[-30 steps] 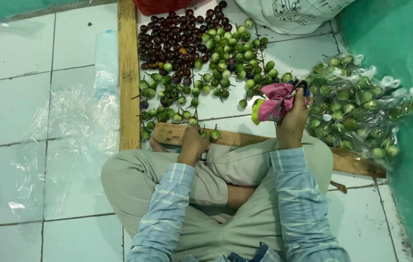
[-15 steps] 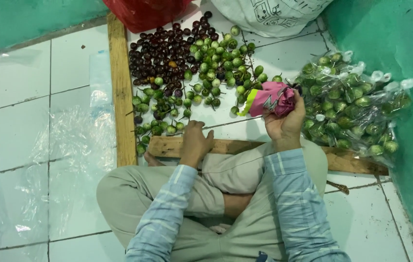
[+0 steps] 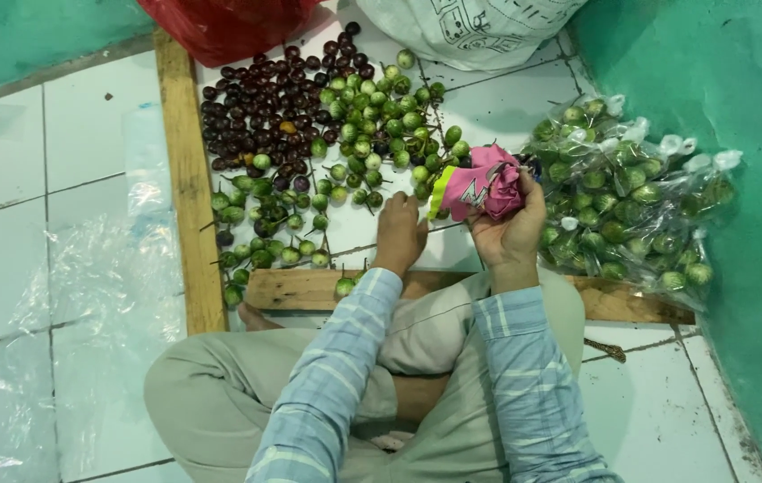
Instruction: The person sits on the floor and wipes small green fruits with a pink cloth, handling them one at a time. The person also picks up and places down the fruits and occasionally adjusts the cloth.
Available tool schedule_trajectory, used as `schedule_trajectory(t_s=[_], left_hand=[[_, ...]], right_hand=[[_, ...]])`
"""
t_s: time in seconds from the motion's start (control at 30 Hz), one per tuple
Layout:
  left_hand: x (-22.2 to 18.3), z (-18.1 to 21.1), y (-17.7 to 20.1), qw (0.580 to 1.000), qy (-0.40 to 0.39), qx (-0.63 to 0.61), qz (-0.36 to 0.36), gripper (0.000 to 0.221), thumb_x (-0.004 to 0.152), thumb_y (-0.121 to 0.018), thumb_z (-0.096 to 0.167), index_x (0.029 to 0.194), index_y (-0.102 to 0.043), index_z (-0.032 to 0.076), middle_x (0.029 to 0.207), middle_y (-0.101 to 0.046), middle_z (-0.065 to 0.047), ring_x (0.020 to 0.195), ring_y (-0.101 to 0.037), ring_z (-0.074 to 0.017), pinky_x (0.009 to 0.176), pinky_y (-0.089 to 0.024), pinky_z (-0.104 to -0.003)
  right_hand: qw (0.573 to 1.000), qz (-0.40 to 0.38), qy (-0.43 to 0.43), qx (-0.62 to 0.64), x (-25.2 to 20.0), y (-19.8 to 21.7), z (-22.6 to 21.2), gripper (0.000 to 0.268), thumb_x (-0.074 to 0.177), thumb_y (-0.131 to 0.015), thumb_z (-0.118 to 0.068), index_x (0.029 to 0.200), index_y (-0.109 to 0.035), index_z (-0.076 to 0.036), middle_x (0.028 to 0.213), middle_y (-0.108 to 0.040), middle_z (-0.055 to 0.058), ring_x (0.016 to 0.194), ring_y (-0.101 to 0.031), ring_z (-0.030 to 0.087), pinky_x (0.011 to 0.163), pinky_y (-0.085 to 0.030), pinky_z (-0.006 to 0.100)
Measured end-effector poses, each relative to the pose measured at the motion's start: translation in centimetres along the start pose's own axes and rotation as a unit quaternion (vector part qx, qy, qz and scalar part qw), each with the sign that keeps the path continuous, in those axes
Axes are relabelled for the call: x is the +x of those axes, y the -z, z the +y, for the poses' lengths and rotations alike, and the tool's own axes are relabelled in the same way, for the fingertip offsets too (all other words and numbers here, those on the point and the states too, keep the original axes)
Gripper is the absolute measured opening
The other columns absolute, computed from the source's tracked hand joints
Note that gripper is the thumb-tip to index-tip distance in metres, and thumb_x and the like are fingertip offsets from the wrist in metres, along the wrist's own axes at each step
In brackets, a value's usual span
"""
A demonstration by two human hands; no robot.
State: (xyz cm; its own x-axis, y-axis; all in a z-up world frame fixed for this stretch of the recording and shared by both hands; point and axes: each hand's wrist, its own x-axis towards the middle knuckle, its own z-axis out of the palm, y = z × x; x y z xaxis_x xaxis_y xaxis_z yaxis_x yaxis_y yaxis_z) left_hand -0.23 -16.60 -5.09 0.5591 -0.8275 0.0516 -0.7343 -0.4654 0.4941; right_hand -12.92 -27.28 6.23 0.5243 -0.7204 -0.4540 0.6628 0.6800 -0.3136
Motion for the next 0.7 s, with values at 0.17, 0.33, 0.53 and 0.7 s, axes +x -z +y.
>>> schedule_trajectory(t_s=[0.17, 0.33, 0.53, 0.7], left_hand=[[1.0, 0.1, -7.2, 0.993, -0.061, 0.065, 0.076, 0.04, 0.077, -0.083, 0.017, 0.112, -0.067, 0.006, 0.105, -0.061, -0.012, 0.102, -0.06, -0.0314, 0.086, -0.05, -0.045], [2.4, -2.1, -12.6, 0.983, -0.08, 0.105, 0.131, 0.031, 0.085, -0.077, 0.018, 0.112, -0.067, 0.006, 0.104, -0.065, -0.013, 0.103, -0.062, -0.0298, 0.09, -0.048, -0.041], [1.8, -3.9, -10.5, 0.997, -0.018, -0.073, 0.027, 0.015, 0.092, -0.064, 0.002, 0.105, -0.071, 0.004, 0.095, -0.071, -0.015, 0.092, -0.071, -0.0344, 0.083, -0.056, -0.038], [1.0, -3.6, -7.7, 0.986, 0.031, -0.161, 0.008, 0.013, 0.083, -0.074, 0.005, 0.096, -0.074, 0.008, 0.09, -0.07, -0.011, 0.091, -0.072, -0.0375, 0.079, -0.059, -0.042]], right_hand=[[1.0, 0.002, 0.013, -0.003, 0.3, 0.1, 0.1, 0.016, 0.087, -0.067, -0.028, 0.094, -0.068, -0.013, 0.088, -0.073, 0.008, 0.081, -0.071, 0.028, 0.069, -0.062, 0.042], [1.0, -0.01, 0.009, -0.009, 0.4, -0.2, 0.1, 0.018, 0.087, -0.068, -0.03, 0.094, -0.067, -0.014, 0.087, -0.072, 0.008, 0.08, -0.071, 0.027, 0.066, -0.062, 0.042], [0.998, 0.019, 0.006, -0.058, 0.8, -0.5, 0.6, 0.021, 0.088, -0.067, -0.032, 0.096, -0.066, -0.013, 0.085, -0.071, 0.009, 0.074, -0.07, 0.026, 0.061, -0.06, 0.04], [0.994, 0.021, 0.005, -0.103, 0.2, -1.1, 0.6, 0.021, 0.087, -0.069, -0.034, 0.094, -0.064, -0.014, 0.083, -0.071, 0.006, 0.07, -0.066, 0.021, 0.056, -0.055, 0.03]])
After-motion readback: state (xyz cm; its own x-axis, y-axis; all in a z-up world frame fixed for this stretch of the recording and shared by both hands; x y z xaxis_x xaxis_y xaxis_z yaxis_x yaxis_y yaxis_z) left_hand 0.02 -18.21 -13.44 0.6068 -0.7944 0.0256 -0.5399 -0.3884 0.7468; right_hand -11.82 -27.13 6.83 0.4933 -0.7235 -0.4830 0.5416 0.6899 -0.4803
